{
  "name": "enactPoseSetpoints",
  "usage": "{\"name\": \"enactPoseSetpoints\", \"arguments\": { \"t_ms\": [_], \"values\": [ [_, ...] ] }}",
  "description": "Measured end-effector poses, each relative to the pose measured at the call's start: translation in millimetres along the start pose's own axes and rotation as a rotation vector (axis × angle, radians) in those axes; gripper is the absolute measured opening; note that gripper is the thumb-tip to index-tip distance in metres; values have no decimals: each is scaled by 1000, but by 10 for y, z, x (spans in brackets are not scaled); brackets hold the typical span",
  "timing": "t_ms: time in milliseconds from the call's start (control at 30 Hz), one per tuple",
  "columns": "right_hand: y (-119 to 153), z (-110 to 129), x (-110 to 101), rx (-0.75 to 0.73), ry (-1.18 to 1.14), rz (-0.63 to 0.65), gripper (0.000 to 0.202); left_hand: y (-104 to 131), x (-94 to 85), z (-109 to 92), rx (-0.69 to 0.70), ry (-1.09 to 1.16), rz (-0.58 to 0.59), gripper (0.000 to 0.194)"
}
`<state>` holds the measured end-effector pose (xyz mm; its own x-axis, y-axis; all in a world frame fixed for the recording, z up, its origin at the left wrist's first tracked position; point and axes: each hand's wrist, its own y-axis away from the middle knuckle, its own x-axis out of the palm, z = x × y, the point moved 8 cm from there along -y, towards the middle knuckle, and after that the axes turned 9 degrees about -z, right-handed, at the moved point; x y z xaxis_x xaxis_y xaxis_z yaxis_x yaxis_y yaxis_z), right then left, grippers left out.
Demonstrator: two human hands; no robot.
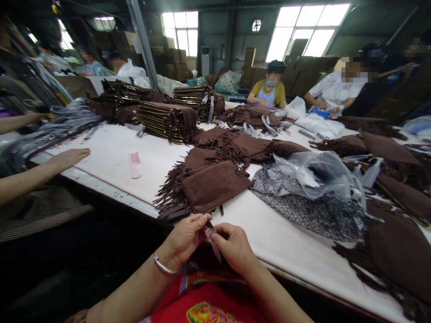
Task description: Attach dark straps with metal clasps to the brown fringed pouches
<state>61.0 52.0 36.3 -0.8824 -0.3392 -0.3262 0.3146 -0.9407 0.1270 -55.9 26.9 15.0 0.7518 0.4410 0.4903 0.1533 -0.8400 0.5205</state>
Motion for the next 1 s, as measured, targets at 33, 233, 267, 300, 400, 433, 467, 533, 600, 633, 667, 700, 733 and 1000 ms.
{"name": "enactPoseSetpoints", "arguments": {
  "t_ms": [33,233,267,300,400,433,467,533,600,633,667,700,733,1000],
  "values": [
    [-10,-7,7,-17,15,-2,26,-9,2,-7,-3,5,0,34],
    [107,253,-114,-483,467,-360,32,-35,6,-89,40,60,-89,29],
    [153,314,-88,-581,546,-385,31,-40,9,-95,47,77,-104,28],
    [189,359,-51,-660,608,-385,30,-47,15,-96,52,90,-113,28],
    [221,429,20,-753,697,-357,26,-65,43,-90,66,105,-123,29],
    [211,440,32,-748,699,-338,24,-68,53,-89,71,103,-122,29],
    [195,449,40,-729,686,-314,22,-68,62,-91,77,99,-118,29],
    [151,456,27,-652,615,-281,20,-63,69,-99,84,91,-112,29],
    [89,427,-42,-514,494,-297,19,-60,54,-107,78,95,-114,30],
    [53,387,-91,-423,426,-322,19,-61,42,-107,67,106,-112,30],
    [19,329,-135,-326,363,-345,19,-64,26,-106,51,123,-111,30],
    [-12,265,-159,-236,314,-353,20,-68,10,-106,32,146,-107,30],
    [-37,207,-157,-167,279,-343,20,-74,-7,-108,12,172,-102,29],
    [16,244,317,-321,272,105,36,-141,-148,-337,3,317,-42,22]
  ]
}}
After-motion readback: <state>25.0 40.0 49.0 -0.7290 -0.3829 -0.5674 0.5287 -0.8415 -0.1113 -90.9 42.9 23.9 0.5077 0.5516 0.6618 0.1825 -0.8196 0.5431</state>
